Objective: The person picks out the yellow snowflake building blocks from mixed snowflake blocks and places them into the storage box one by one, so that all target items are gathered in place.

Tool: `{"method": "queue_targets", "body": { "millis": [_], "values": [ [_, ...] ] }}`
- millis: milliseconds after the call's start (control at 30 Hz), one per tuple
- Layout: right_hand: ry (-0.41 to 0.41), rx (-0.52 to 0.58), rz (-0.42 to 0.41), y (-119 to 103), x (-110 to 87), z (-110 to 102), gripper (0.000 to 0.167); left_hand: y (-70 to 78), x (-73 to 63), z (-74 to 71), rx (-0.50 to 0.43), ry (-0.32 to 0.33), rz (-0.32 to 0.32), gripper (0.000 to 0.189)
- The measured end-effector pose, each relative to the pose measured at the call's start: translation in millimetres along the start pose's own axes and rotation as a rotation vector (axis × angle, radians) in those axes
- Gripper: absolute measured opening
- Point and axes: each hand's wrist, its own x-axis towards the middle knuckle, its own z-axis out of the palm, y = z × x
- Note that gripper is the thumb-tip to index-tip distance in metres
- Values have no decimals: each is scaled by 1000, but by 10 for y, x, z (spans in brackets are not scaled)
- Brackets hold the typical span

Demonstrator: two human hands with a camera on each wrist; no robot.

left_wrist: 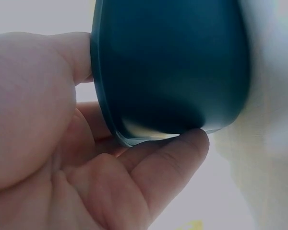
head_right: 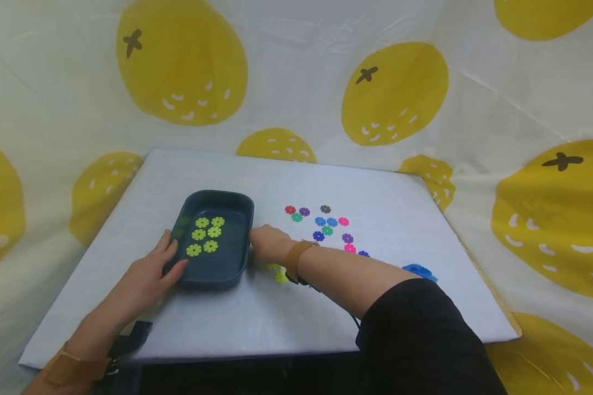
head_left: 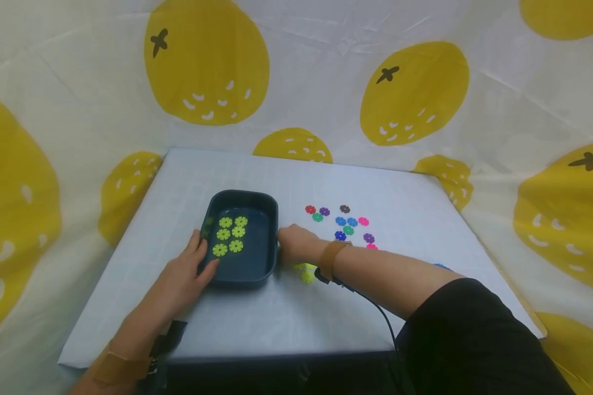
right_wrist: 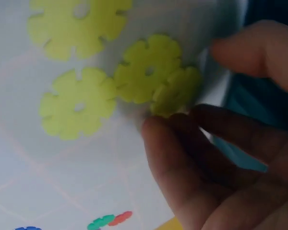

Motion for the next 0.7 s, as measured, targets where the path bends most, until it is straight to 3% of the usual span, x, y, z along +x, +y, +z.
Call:
{"method": "queue_targets", "body": {
  "millis": [233, 700],
  "values": [
    [17, -46, -33, 35, -1, 16, 25, 4, 8, 6, 7, -5, 2, 72],
    [57, -116, -8, 83, -10, -113, 31, -19, 14, 6, 3, -12, -4, 73]
  ]
}}
